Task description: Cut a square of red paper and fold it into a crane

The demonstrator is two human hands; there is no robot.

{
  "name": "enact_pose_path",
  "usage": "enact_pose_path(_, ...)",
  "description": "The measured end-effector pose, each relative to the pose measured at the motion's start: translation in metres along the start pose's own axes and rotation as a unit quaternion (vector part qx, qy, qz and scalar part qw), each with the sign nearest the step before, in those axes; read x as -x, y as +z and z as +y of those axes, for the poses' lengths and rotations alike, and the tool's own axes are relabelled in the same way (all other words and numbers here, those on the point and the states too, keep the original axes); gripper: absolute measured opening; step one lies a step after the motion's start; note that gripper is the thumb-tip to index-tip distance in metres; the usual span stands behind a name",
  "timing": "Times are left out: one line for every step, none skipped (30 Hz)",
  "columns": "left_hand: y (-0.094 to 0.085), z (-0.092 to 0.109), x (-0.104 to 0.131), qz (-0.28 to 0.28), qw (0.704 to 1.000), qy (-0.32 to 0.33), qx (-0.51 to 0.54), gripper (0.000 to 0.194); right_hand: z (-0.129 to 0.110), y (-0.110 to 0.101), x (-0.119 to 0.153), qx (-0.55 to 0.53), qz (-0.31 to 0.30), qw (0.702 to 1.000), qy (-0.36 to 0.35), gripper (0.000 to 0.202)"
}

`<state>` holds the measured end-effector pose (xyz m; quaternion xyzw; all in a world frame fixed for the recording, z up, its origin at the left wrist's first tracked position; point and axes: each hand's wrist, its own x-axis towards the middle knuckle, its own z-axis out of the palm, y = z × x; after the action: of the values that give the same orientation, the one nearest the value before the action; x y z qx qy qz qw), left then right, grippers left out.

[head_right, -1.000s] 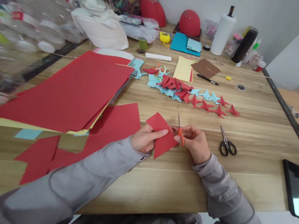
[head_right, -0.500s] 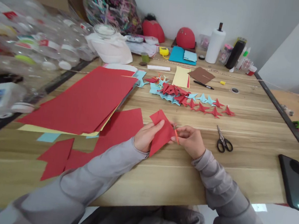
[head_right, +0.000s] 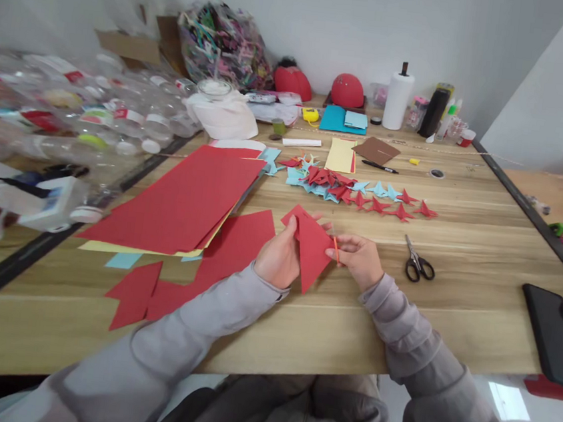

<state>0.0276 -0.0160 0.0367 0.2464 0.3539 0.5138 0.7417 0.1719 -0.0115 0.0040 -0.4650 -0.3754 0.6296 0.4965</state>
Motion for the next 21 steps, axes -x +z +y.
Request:
enact_pose_path(0.000, 0.003, 0.000, -0.001, 1.000, 0.004, -0.001, 0.041, 0.000, -0.002, -0.001, -0.001, 0.000, 1.000, 0.001, 0.043)
enact_pose_path(-0.001, 0.005, 0.000, 0.001, 1.000, 0.013, -0.007, 0.041, -0.001, -0.003, -0.002, -0.005, 0.006, 1.000, -0.001, 0.042)
enact_pose_path(-0.004, 0.008, 0.000, 0.005, 0.999, 0.027, -0.019, 0.042, -0.002, -0.006, -0.003, -0.016, 0.019, 1.000, -0.008, 0.040)
enact_pose_path(-0.008, 0.011, 0.000, 0.013, 0.998, 0.042, -0.043, 0.043, -0.003, -0.008, -0.004, -0.029, 0.030, 0.999, -0.016, 0.040)
enact_pose_path(-0.015, 0.015, 0.001, 0.026, 0.995, 0.057, -0.080, 0.042, -0.005, -0.011, -0.005, -0.041, 0.048, 0.998, -0.022, 0.039)
enact_pose_path(-0.023, 0.019, 0.002, 0.042, 0.988, 0.063, -0.132, 0.039, -0.007, -0.013, -0.006, -0.047, 0.061, 0.997, -0.026, 0.039)
enact_pose_path(-0.033, 0.024, 0.003, 0.052, 0.977, 0.062, -0.197, 0.036, -0.009, -0.015, -0.007, -0.052, 0.065, 0.996, -0.026, 0.039)
enact_pose_path(-0.044, 0.030, 0.005, 0.049, 0.959, 0.058, -0.272, 0.033, -0.011, -0.017, -0.007, -0.056, 0.068, 0.996, -0.025, 0.039)
enact_pose_path(-0.057, 0.037, 0.007, 0.048, 0.931, 0.057, -0.357, 0.031, -0.012, -0.018, -0.007, -0.057, 0.069, 0.996, -0.025, 0.039)
enact_pose_path(-0.070, 0.045, 0.009, 0.045, 0.890, 0.067, -0.448, 0.031, -0.013, -0.018, -0.007, -0.057, 0.069, 0.996, -0.024, 0.039)
enact_pose_path(-0.083, 0.055, 0.011, 0.042, 0.839, 0.076, -0.537, 0.035, -0.014, -0.017, -0.006, -0.057, 0.068, 0.996, -0.026, 0.039)
enact_pose_path(-0.094, 0.064, 0.014, 0.043, 0.789, 0.086, -0.607, 0.035, -0.014, -0.017, -0.006, -0.055, 0.069, 0.996, -0.030, 0.039)
enact_pose_path(-0.103, 0.073, 0.017, 0.049, 0.743, 0.094, -0.660, 0.030, -0.014, -0.015, -0.005, -0.052, 0.071, 0.995, -0.036, 0.040)
enact_pose_path(-0.110, 0.082, 0.020, 0.054, 0.702, 0.101, -0.703, 0.022, -0.015, -0.013, -0.003, -0.049, 0.075, 0.995, -0.045, 0.040)
enact_pose_path(-0.113, 0.088, 0.023, 0.075, 0.669, 0.129, -0.728, 0.016, -0.015, -0.012, -0.002, -0.046, 0.081, 0.994, -0.055, 0.041)
enact_pose_path(-0.112, 0.093, 0.026, 0.102, 0.642, 0.171, -0.740, 0.024, -0.016, -0.010, -0.001, -0.041, 0.088, 0.993, -0.066, 0.041)
enact_pose_path(-0.108, 0.094, 0.029, 0.126, 0.623, 0.209, -0.743, 0.031, -0.016, -0.008, 0.000, -0.035, 0.093, 0.992, -0.076, 0.042)
enact_pose_path(-0.100, 0.092, 0.032, 0.131, 0.621, 0.233, -0.736, 0.036, -0.016, -0.007, 0.001, -0.030, 0.096, 0.991, -0.085, 0.042)
enact_pose_path(-0.089, 0.087, 0.033, 0.120, 0.642, 0.241, -0.718, 0.040, -0.016, -0.006, 0.002, -0.027, 0.097, 0.991, -0.092, 0.041)
enact_pose_path(-0.077, 0.078, 0.033, 0.099, 0.684, 0.231, -0.685, 0.044, -0.016, -0.004, 0.003, -0.025, 0.095, 0.990, -0.097, 0.041)
enact_pose_path(-0.063, 0.068, 0.032, 0.068, 0.738, 0.208, -0.638, 0.049, -0.015, -0.004, 0.004, -0.027, 0.094, 0.990, -0.100, 0.040)
